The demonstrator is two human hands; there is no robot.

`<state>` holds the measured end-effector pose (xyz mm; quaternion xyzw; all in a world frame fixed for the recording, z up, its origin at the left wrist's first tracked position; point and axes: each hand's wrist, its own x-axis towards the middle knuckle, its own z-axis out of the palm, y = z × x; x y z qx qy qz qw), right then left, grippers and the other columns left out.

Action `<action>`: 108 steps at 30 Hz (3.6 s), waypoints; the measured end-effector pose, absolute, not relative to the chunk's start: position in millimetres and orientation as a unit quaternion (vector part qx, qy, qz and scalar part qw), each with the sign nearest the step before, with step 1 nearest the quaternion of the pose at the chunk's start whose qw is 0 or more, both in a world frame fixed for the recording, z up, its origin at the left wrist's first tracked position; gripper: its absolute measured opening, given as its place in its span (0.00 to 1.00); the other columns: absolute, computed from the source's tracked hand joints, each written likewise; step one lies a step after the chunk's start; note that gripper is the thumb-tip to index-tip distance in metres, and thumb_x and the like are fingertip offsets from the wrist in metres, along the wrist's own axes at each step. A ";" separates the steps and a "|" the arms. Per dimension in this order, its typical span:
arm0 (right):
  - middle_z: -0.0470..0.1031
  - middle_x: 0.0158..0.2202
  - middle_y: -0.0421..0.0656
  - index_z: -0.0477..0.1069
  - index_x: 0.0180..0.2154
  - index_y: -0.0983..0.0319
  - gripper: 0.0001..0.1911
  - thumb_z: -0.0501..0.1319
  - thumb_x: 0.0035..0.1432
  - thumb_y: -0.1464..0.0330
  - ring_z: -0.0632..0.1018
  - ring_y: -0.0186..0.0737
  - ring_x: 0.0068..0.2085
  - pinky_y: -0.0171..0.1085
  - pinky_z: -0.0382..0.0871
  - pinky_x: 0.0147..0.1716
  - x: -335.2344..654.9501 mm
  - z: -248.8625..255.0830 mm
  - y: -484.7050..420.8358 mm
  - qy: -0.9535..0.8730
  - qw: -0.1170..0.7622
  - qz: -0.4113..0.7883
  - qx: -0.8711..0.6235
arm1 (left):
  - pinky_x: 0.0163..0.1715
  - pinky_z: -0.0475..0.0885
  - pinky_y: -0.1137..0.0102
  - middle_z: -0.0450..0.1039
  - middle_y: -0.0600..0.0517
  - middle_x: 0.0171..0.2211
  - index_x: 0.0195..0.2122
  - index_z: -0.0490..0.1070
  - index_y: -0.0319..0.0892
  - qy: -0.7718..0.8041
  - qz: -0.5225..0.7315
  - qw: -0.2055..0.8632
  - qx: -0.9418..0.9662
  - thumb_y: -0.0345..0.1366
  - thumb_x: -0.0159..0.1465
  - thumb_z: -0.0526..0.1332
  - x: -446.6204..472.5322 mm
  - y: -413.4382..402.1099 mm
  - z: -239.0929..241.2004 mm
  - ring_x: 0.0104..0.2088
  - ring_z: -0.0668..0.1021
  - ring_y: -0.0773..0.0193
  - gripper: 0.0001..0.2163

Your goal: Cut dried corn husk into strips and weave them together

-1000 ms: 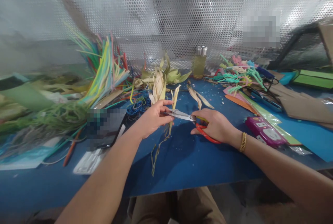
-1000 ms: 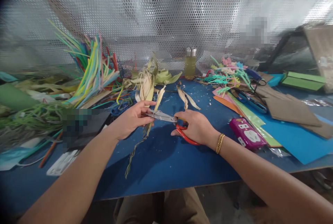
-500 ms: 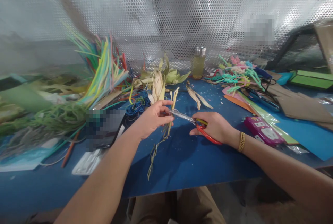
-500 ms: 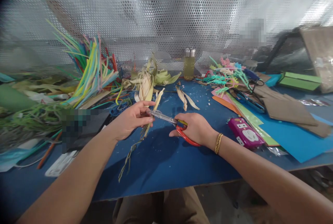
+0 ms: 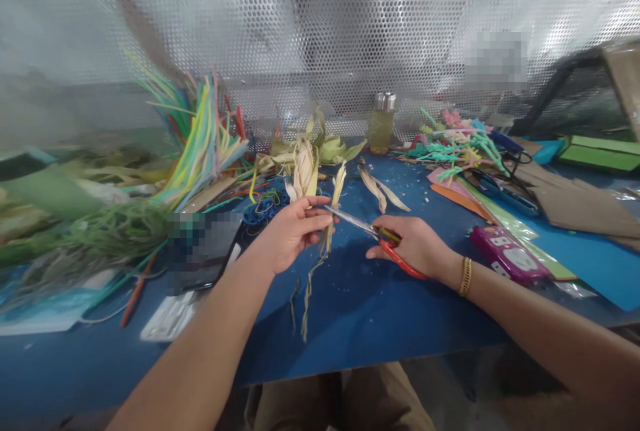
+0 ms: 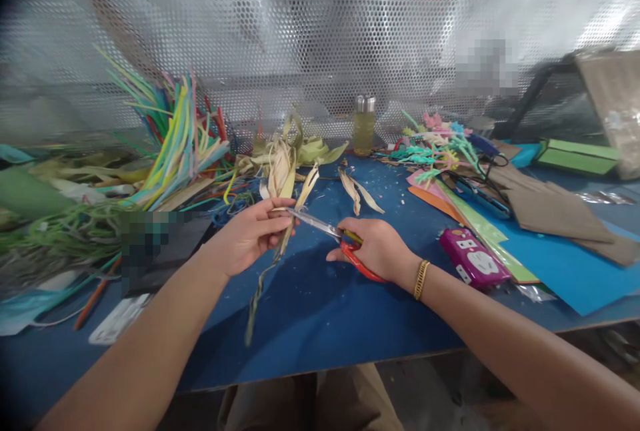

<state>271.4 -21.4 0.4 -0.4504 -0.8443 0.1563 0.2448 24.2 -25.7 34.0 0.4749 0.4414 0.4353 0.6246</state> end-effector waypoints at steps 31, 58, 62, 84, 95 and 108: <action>0.73 0.31 0.40 0.71 0.39 0.58 0.23 0.64 0.52 0.48 0.71 0.36 0.31 0.34 0.60 0.30 270.2 -0.8 -23.3 -0.858 0.257 0.074 -0.438 | 0.24 0.75 0.82 0.75 0.49 0.25 0.31 0.72 0.35 0.392 0.478 0.715 0.327 0.18 0.58 0.59 32.4 -24.0 27.5 0.26 0.79 0.69 0.07; 0.70 0.29 0.40 0.69 0.39 0.60 0.27 0.63 0.50 0.45 0.68 0.34 0.28 0.32 0.56 0.28 265.6 3.7 -26.2 -0.868 0.228 0.142 -0.417 | 0.26 0.74 0.83 0.77 0.46 0.27 0.32 0.76 0.32 0.389 0.443 0.723 0.361 0.19 0.57 0.62 32.3 -26.7 29.1 0.27 0.80 0.69 0.06; 0.69 0.26 0.38 0.70 0.36 0.60 0.26 0.62 0.51 0.44 0.66 0.33 0.26 0.32 0.54 0.26 266.2 2.1 -26.7 -0.868 0.228 0.127 -0.421 | 0.25 0.74 0.83 0.77 0.47 0.25 0.31 0.76 0.32 0.394 0.445 0.721 0.356 0.19 0.57 0.62 31.3 -25.8 28.6 0.24 0.79 0.71 0.05; 0.72 0.31 0.42 0.70 0.40 0.60 0.26 0.63 0.51 0.46 0.70 0.36 0.30 0.34 0.58 0.30 264.4 -1.3 -26.2 -0.859 0.278 0.077 -0.423 | 0.27 0.75 0.79 0.75 0.51 0.29 0.32 0.71 0.38 0.361 0.478 0.735 0.318 0.20 0.53 0.65 32.3 -28.6 33.1 0.28 0.79 0.69 0.09; 0.73 0.30 0.41 0.71 0.39 0.59 0.26 0.64 0.50 0.45 0.71 0.36 0.29 0.33 0.59 0.29 265.8 -1.5 -26.4 -0.861 0.279 0.068 -0.420 | 0.25 0.74 0.82 0.74 0.52 0.27 0.31 0.71 0.37 0.373 0.464 0.730 0.335 0.18 0.52 0.64 31.8 -26.9 29.8 0.27 0.79 0.70 0.09; 0.63 0.21 0.35 0.70 0.33 0.61 0.24 0.64 0.51 0.47 0.61 0.30 0.23 0.31 0.55 0.23 268.0 -3.9 -29.0 -0.841 0.322 0.171 -0.399 | 0.25 0.73 0.81 0.76 0.51 0.28 0.30 0.70 0.36 0.392 0.479 0.705 0.345 0.20 0.53 0.65 31.7 -25.3 29.0 0.25 0.77 0.72 0.07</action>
